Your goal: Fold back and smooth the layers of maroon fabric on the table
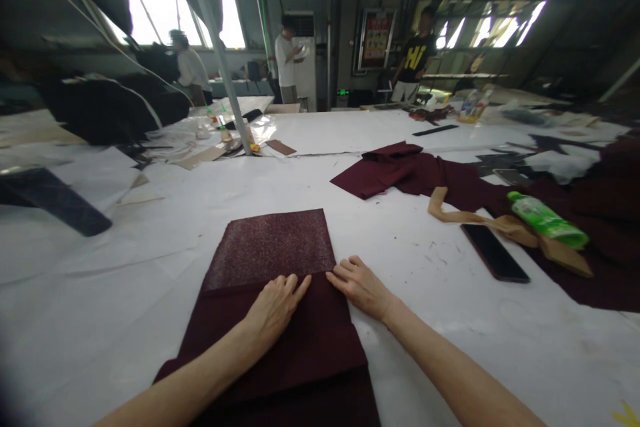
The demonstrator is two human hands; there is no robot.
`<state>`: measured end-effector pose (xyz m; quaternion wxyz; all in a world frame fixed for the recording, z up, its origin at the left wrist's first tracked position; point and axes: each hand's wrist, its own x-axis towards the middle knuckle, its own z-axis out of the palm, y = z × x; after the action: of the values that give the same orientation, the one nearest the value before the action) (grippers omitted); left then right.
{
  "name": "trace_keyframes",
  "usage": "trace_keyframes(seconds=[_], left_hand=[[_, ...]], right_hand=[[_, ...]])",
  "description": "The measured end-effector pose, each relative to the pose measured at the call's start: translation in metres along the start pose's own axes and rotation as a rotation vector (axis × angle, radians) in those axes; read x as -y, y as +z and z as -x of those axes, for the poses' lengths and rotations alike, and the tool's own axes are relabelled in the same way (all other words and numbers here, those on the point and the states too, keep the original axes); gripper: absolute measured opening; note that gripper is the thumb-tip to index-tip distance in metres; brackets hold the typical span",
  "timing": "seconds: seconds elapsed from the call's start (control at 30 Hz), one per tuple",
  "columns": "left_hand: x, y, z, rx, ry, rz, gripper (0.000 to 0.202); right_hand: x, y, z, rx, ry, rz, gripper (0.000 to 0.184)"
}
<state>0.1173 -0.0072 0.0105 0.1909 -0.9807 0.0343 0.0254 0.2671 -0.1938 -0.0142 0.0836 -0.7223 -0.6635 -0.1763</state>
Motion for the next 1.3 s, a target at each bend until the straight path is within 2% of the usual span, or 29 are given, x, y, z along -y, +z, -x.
trace_keyframes(seconds=[0.1,0.2,0.27,0.33,0.43,0.53,0.63,0.7,0.8,0.87,0.9,1.0,1.07,1.13,1.2,1.3], left_hand=[[-0.001,0.001,0.0,-0.006,-0.002,0.009,0.055],[-0.003,0.001,-0.001,-0.01,-0.009,0.03,0.054],[-0.001,0.0,0.0,-0.014,-0.006,0.051,0.054],[0.006,0.0,0.005,-0.018,0.015,0.073,0.053],[0.025,0.003,0.021,-0.021,0.043,0.178,0.051],[0.047,0.006,0.038,-0.045,-0.017,0.397,0.037],[0.058,0.007,0.047,-0.096,-0.083,0.589,0.024],[0.06,0.006,0.048,-0.133,-0.109,0.645,0.027],[0.062,0.006,0.047,-0.193,-0.144,0.627,0.044],[0.067,0.005,0.047,-0.229,-0.159,0.6,0.055],[0.07,0.004,0.048,-0.236,-0.16,0.59,0.053],[0.078,-0.009,0.059,-0.176,-0.103,0.571,0.02],[0.075,-0.026,0.073,-0.115,-0.016,0.522,0.006],[0.063,-0.042,0.09,-0.083,0.087,0.445,0.011],[0.045,-0.05,0.106,-0.051,0.183,0.385,0.011],[0.017,-0.041,0.123,0.048,0.264,0.359,0.014]], right_hand=[[-0.002,-0.007,0.009,0.03,0.041,0.127,0.024],[0.008,-0.012,0.007,0.01,0.161,0.167,0.033],[0.019,-0.013,-0.001,0.01,0.189,0.1,0.041],[0.028,-0.013,-0.01,0.048,0.162,0.009,0.04],[0.034,-0.013,-0.021,0.082,0.214,-0.104,0.024],[0.034,-0.012,-0.033,0.041,0.376,-0.213,0.012],[0.036,-0.006,-0.052,0.02,0.449,-0.27,0.004],[0.04,-0.001,-0.063,0.034,0.467,-0.3,0.008],[0.049,-0.002,-0.071,0.064,0.457,-0.334,0.013],[0.055,-0.014,-0.071,0.084,0.42,-0.359,0.014],[0.057,-0.024,-0.069,0.104,0.391,-0.38,0.014],[0.058,-0.066,-0.066,0.249,0.322,-0.513,0.013],[0.053,-0.093,-0.068,0.431,0.332,-0.693,0.011],[0.046,-0.108,-0.077,0.556,0.36,-0.876,0.005],[0.042,-0.105,-0.093,0.491,0.397,-0.912,0.004],[0.05,-0.07,-0.122,0.263,0.431,-0.765,0.006]])
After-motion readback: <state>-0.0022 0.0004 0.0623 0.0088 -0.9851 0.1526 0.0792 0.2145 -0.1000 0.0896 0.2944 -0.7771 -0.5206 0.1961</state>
